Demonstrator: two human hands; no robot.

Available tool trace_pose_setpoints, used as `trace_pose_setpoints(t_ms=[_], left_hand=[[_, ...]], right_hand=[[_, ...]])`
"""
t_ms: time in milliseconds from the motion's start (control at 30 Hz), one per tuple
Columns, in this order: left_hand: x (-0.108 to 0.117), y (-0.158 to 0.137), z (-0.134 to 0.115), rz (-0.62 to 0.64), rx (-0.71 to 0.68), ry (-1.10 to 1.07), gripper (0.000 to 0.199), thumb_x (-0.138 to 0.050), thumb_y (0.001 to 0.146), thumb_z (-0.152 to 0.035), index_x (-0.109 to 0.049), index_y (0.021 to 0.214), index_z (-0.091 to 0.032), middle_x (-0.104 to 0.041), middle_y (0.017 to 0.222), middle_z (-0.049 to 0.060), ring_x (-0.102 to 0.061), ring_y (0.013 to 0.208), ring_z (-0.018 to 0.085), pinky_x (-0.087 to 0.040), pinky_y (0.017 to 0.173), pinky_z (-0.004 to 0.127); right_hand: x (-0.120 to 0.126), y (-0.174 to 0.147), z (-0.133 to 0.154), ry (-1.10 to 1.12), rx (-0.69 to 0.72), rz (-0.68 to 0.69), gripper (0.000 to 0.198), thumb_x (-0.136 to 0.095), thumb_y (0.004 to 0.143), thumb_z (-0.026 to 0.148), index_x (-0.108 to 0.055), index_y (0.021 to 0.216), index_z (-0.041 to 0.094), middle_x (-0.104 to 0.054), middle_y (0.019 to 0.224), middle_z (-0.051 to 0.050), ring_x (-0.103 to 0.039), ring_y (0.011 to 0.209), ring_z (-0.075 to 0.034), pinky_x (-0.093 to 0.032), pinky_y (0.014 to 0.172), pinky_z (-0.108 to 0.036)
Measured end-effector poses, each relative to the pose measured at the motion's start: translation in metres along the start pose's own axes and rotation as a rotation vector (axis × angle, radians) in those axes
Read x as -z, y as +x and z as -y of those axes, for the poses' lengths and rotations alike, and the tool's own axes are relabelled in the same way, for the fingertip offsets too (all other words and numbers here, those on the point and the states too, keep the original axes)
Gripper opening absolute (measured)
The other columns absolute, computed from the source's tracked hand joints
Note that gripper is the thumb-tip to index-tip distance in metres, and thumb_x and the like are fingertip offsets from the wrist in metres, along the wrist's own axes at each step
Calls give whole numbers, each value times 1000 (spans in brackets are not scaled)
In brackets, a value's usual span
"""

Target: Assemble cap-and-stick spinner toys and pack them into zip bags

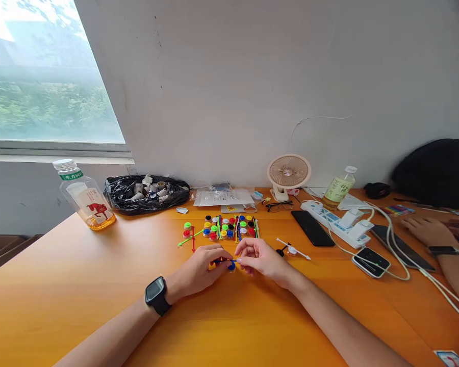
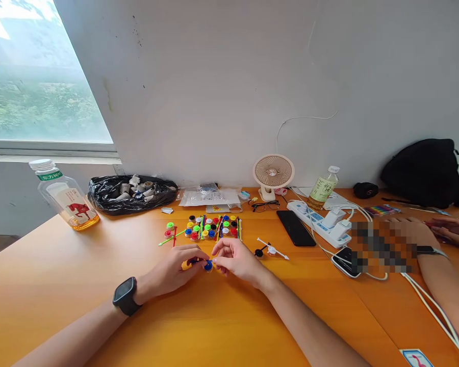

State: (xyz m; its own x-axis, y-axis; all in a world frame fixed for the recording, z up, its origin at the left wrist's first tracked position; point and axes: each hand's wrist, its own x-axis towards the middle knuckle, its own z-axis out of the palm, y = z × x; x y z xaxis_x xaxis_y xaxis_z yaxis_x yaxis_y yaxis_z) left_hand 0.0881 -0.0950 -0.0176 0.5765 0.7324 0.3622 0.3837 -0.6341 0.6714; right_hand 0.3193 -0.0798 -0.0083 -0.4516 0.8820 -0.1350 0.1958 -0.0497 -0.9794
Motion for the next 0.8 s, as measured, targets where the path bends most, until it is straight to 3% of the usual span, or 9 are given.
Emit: trace_pose_setpoints(t_ms=[233, 467, 800], left_hand=[[-4, -3, 4, 46, -65, 99, 23, -54, 104, -19, -75, 112, -24, -73, 103, 5, -69, 90, 17, -54, 79, 27], [-7, -2, 9, 70, -76, 216, 22, -52, 105, -18, -71, 114, -23, -71, 104, 5, -68, 89, 17, -53, 79, 28], [-12, -2, 1, 84, -189, 458, 10, -56, 100, -21, -66, 102, -22, -72, 94, 4, -66, 88, 22, -51, 81, 36]], right_hand=[[-2, 2, -4, -7, -132, -8, 24, -68, 71, 26, -59, 93, 21, -64, 61, 7, -53, 46, -9, -38, 42, -19], [-4, 5, -8, -33, -124, -64, 27, -70, 72, 27, -58, 95, 21, -62, 61, 8, -54, 47, -10, -41, 40, -19], [-3, 9, -15, -59, -95, -58, 23, -69, 71, 24, -60, 91, 20, -63, 60, 7, -54, 44, -10, -43, 38, -19]])
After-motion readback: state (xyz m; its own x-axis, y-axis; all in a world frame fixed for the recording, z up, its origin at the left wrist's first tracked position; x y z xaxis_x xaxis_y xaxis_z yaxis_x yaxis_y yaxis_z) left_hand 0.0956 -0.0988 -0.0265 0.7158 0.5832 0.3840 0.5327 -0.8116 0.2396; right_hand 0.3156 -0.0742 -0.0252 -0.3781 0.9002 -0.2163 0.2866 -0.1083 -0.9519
